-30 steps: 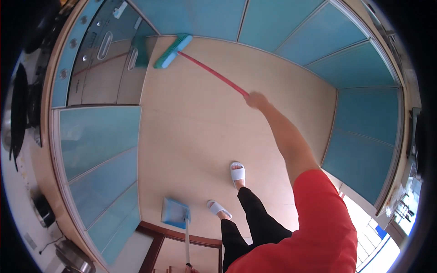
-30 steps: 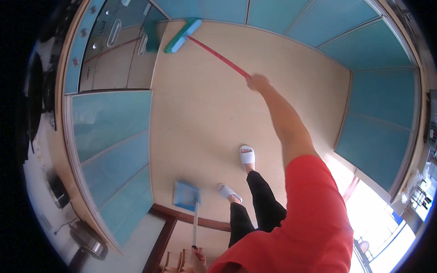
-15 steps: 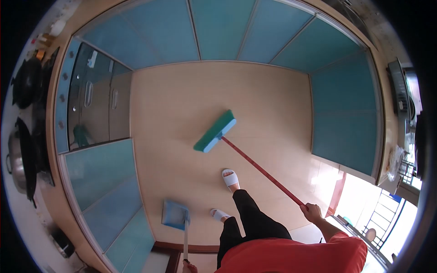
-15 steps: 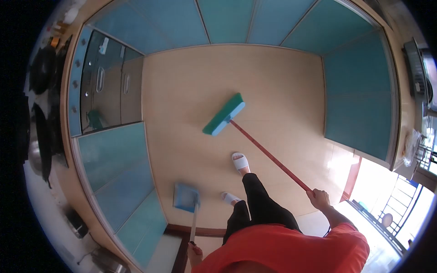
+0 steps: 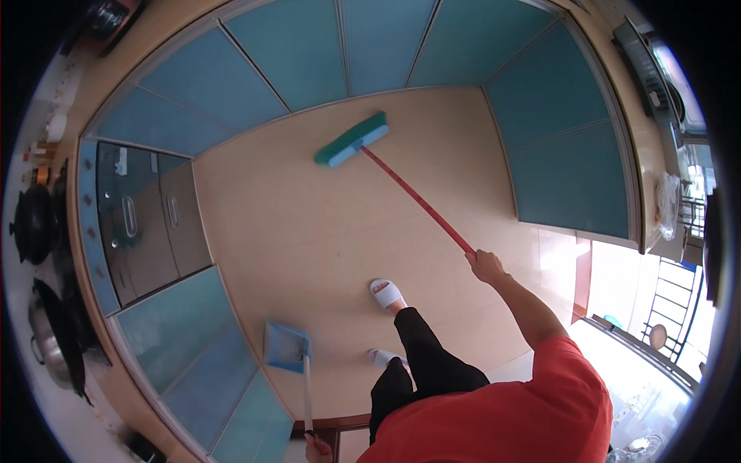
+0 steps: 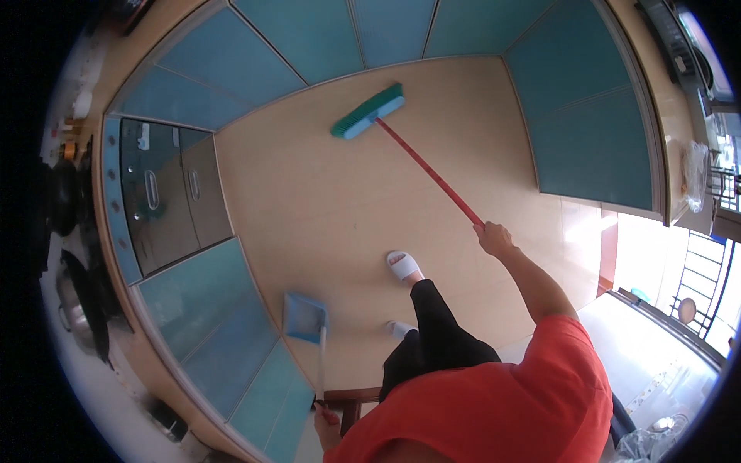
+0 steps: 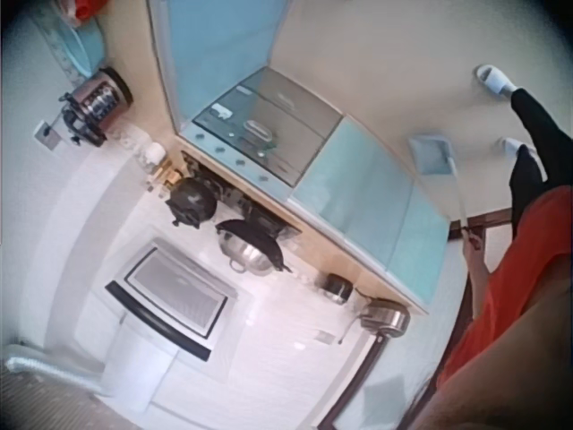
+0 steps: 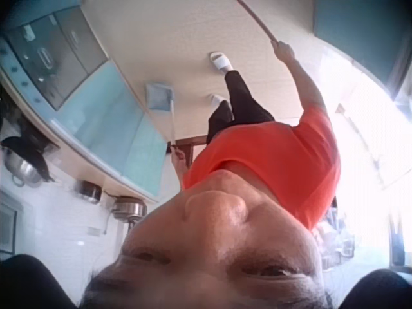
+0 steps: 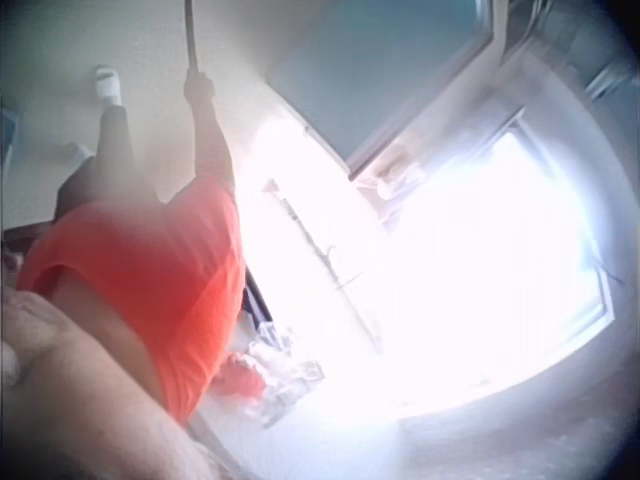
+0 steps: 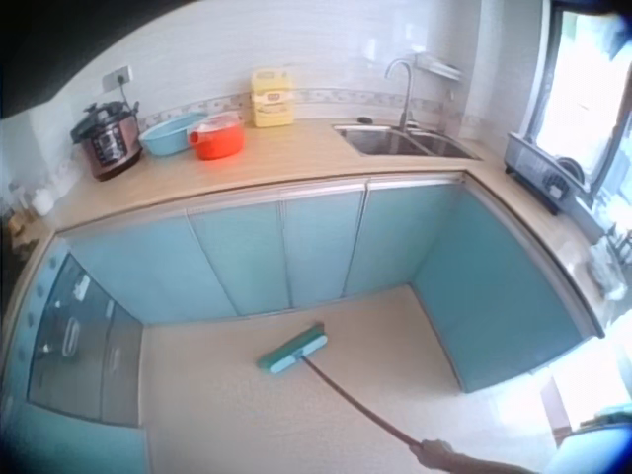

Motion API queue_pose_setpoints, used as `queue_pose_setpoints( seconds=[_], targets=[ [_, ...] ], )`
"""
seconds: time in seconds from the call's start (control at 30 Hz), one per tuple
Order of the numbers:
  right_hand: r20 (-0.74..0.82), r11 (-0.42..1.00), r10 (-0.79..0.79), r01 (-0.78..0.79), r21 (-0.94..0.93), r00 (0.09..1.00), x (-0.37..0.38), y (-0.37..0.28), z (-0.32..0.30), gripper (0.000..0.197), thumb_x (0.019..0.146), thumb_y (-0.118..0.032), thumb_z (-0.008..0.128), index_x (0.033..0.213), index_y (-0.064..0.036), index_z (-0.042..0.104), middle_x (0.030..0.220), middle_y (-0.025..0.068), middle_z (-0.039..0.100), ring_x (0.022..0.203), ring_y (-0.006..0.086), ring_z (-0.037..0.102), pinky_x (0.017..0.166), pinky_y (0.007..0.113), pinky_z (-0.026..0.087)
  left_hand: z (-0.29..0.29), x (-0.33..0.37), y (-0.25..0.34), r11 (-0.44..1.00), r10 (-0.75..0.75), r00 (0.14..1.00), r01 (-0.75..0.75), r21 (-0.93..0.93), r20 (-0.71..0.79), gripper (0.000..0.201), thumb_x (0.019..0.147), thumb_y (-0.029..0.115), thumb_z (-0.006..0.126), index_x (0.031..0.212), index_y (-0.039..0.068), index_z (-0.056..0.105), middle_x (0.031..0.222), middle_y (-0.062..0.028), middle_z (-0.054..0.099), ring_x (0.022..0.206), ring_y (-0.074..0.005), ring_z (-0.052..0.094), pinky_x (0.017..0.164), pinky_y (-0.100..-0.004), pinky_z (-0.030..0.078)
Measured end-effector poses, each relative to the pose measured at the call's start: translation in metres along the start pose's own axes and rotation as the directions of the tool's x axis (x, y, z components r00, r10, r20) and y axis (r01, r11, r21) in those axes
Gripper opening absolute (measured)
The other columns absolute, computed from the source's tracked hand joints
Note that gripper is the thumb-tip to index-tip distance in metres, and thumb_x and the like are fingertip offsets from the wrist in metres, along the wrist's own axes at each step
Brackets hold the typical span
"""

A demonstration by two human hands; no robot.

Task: The person sweeps the floor across a balcony, kitchen, and various hallways using a broom and a dustpan.

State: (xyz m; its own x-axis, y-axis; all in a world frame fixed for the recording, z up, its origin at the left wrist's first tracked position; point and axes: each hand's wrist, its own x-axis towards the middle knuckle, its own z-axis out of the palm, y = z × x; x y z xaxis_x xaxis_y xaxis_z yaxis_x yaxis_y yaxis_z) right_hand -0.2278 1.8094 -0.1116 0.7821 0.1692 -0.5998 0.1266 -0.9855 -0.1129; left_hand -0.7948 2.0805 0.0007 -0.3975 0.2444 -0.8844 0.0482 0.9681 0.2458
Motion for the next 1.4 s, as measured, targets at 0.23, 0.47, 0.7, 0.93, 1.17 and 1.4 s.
queue_pose_setpoints(
  seconds=[0.23,0.47,0.7,0.93,1.17,1.4],
  targets=[
    [0.317,0.903,0.260,-0.346,0.255,0.912,-0.148,0.116,0.052,0.060,0.081,-0.053,0.046,0.071,0.0038,0.062,0.061,0.0246,0.056,0.063,0.0338,0.061,0.061,0.046,0.046,-0.015,0.011,0.002,1.000,0.013,0.993,-0.011,-0.023,0.115,0.025,0.087,0.036,0.054,0.079,0.012,0.051,0.057,0.0039,0.048,0.045,-0.0064,0.043,0.040,-0.0194,0.039],
    [0.379,0.645,0.452,-0.590,0.486,0.807,-0.260,0.157,0.004,0.051,0.083,-0.049,0.051,0.064,-0.0023,0.057,0.045,0.0033,0.046,0.032,0.0130,0.044,0.029,0.028,0.036,0.007,0.001,0.015,0.999,-0.003,0.995,-0.002,0.048,0.101,0.029,0.087,0.037,0.054,0.072,0.013,0.049,0.053,0.0037,0.044,0.047,-0.0073,0.043,0.043,-0.0215,0.037],
    [0.109,0.690,0.401,-0.378,0.617,0.910,-0.008,0.157,-0.005,0.035,0.084,-0.038,0.051,0.068,-0.0062,0.056,0.049,0.0044,0.049,0.037,0.0157,0.046,0.035,0.031,0.038,0.013,0.031,0.028,0.974,0.083,0.993,-0.098,0.206,0.081,0.032,0.085,0.041,0.057,0.078,0.010,0.050,0.052,0.0040,0.040,0.046,-0.0072,0.041,0.040,-0.0213,0.033],
    [0.163,0.637,0.381,-0.386,0.668,0.910,0.161,0.131,-0.039,0.045,0.087,-0.041,0.041,0.065,-0.0037,0.052,0.047,0.0079,0.046,0.036,0.0201,0.048,0.032,0.035,0.039,0.031,0.003,0.039,0.949,0.129,0.992,-0.119,0.293,-0.013,0.032,0.084,0.040,0.058,0.078,0.009,0.051,0.052,0.0049,0.042,0.044,-0.0052,0.041,0.039,-0.0177,0.034],
    [0.239,0.648,0.472,-0.517,0.560,0.849,-0.058,0.151,0.119,0.058,0.088,-0.051,0.033,0.068,0.0007,0.049,0.052,0.0129,0.049,0.039,0.0251,0.051,0.033,0.039,0.044,0.027,0.006,0.055,0.950,0.073,0.981,-0.122,0.286,0.178,0.028,0.084,0.035,0.060,0.080,0.009,0.052,0.054,0.0048,0.044,0.046,-0.0038,0.042,0.039,-0.0158,0.035],
    [0.604,0.359,0.418,-0.734,0.576,0.679,-0.365,0.104,0.093,0.047,0.087,-0.045,0.044,0.073,-0.0008,0.055,0.053,0.0036,0.047,0.038,0.0131,0.044,0.034,0.027,0.038,-0.025,0.074,0.071,0.967,0.048,0.962,-0.113,0.230,0.270,0.025,0.084,0.033,0.060,0.078,0.011,0.051,0.057,0.0050,0.046,0.045,-0.0053,0.043,0.041,-0.0177,0.038]
  ],
)
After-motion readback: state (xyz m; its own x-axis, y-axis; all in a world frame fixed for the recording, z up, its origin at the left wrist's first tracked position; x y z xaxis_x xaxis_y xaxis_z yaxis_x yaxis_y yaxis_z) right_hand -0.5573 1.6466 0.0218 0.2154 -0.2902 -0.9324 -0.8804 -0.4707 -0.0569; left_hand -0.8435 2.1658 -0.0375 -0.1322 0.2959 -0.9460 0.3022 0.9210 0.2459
